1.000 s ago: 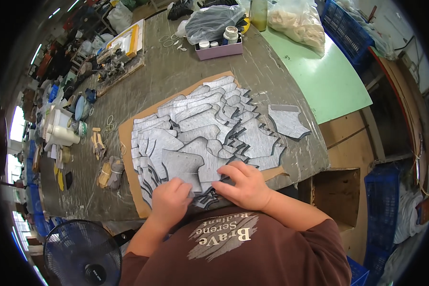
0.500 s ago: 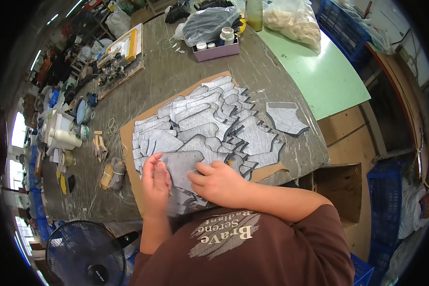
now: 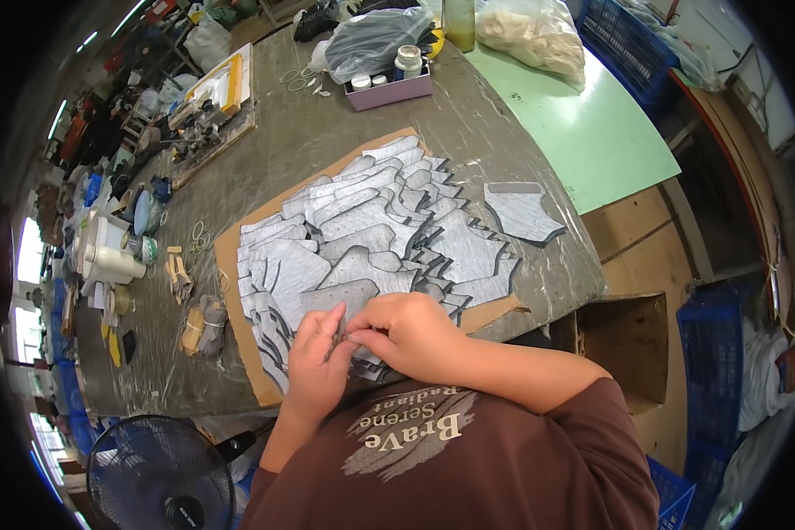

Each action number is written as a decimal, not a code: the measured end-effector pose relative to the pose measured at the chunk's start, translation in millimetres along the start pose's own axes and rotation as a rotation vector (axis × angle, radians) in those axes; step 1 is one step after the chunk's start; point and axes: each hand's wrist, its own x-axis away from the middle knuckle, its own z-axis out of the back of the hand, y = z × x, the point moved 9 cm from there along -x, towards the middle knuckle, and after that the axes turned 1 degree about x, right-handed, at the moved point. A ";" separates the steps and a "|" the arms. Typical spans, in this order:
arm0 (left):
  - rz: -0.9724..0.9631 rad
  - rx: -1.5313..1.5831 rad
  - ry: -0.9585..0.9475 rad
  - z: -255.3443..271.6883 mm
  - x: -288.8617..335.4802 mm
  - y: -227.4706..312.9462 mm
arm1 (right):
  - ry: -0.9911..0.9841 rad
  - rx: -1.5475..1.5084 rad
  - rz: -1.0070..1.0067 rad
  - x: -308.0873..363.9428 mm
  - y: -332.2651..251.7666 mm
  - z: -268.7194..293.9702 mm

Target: Sort shoe upper components, bundle them with rubber bands, and place them into plastic bags for transport.

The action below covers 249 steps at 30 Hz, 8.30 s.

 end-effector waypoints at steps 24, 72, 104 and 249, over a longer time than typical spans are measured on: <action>-0.197 -0.078 -0.018 -4.3 -1.4 21.4 | -0.047 -0.479 -0.270 2.5 31.7 -16.6; 0.647 0.359 0.094 39.2 -11.8 -91.4 | 0.017 0.749 0.307 19.3 13.1 -19.8; 0.388 0.519 0.186 32.8 -11.0 -59.5 | 0.154 0.321 -0.013 5.6 28.1 15.4; -0.186 0.023 0.233 10.2 -9.3 -4.1 | -0.111 -0.070 -0.065 -18.7 0.1 -25.4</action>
